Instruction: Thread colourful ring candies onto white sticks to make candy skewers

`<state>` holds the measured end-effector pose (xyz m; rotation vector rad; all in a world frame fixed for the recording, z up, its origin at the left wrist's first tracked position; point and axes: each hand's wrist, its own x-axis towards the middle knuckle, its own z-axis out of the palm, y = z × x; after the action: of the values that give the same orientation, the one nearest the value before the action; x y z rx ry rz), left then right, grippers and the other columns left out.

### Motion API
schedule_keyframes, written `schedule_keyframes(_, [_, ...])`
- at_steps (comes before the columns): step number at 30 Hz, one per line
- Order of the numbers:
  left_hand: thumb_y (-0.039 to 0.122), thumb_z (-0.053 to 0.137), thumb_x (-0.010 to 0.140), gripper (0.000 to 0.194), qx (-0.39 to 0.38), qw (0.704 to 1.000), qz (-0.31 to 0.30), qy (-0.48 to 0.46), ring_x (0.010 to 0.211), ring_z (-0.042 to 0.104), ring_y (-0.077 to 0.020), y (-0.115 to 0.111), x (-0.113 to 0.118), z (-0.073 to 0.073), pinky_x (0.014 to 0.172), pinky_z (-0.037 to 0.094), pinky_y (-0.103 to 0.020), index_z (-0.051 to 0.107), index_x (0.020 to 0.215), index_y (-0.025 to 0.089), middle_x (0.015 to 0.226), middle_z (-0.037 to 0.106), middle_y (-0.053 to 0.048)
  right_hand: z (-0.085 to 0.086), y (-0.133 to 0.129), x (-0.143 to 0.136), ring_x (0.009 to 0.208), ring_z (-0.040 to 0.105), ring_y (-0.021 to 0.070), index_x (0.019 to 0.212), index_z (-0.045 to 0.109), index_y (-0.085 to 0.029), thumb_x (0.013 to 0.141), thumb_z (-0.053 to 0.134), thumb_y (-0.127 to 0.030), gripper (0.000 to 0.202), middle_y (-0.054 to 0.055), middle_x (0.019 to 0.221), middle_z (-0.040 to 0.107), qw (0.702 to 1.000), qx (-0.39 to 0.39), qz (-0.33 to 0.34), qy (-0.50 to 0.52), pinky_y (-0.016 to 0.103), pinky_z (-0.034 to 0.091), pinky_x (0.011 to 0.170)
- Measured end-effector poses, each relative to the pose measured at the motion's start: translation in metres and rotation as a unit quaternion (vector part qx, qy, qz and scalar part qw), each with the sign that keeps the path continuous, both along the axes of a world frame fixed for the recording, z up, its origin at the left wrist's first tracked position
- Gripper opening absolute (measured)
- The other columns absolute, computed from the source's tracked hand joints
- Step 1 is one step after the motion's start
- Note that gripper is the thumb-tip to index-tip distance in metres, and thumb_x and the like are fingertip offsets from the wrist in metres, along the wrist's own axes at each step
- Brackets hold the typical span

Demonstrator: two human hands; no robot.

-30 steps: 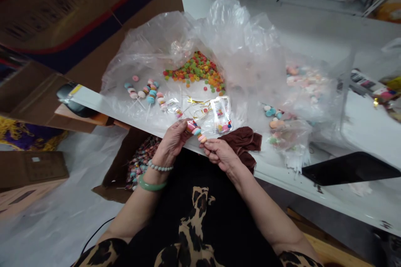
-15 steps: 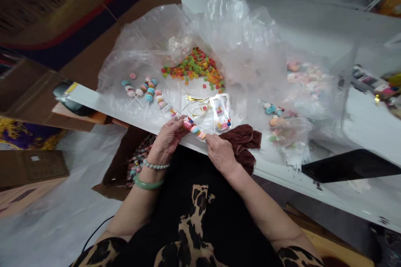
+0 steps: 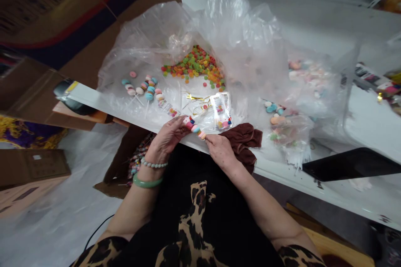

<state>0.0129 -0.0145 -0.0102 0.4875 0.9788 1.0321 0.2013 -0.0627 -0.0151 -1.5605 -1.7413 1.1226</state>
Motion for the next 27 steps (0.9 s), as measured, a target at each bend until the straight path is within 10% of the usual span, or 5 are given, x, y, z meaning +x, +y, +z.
schedule_keyframes(13, [0.016,0.082,0.061,0.019,0.002,0.983,0.179,-0.041,0.061,0.061,-0.0074,0.008,0.005,-0.011,0.063,0.051,-0.018,0.066,0.068,0.011,0.065,0.065,0.0,0.003,0.0,-0.006,0.054,0.043,0.0101,0.062,0.059,-0.018,0.08,0.051,-0.03,0.023,-0.003,0.056,0.046,0.992,-0.088,0.017,0.092,0.023,0.03,0.054])
schedule_keyframes(21, [0.051,0.069,0.077,0.039,-0.033,0.993,0.109,-0.016,0.061,0.064,-0.0137,0.004,0.008,-0.005,0.065,0.054,-0.027,0.067,0.08,0.012,0.069,0.068,-0.005,-0.009,0.001,-0.008,0.045,0.035,0.0084,0.074,0.065,-0.017,0.077,0.056,-0.039,0.024,-0.004,0.054,0.048,0.968,-0.189,-0.039,0.161,0.023,0.025,0.046])
schedule_keyframes(27, [0.04,0.084,0.059,0.037,0.032,0.998,0.034,0.035,0.07,0.065,-0.0147,-0.004,0.015,-0.008,0.073,0.052,-0.027,0.067,0.071,0.011,0.069,0.068,-0.004,-0.003,-0.001,-0.008,0.048,0.041,0.0103,0.071,0.063,-0.017,0.082,0.05,-0.033,0.023,-0.003,0.055,0.05,0.987,-0.132,-0.003,0.089,0.024,0.03,0.05])
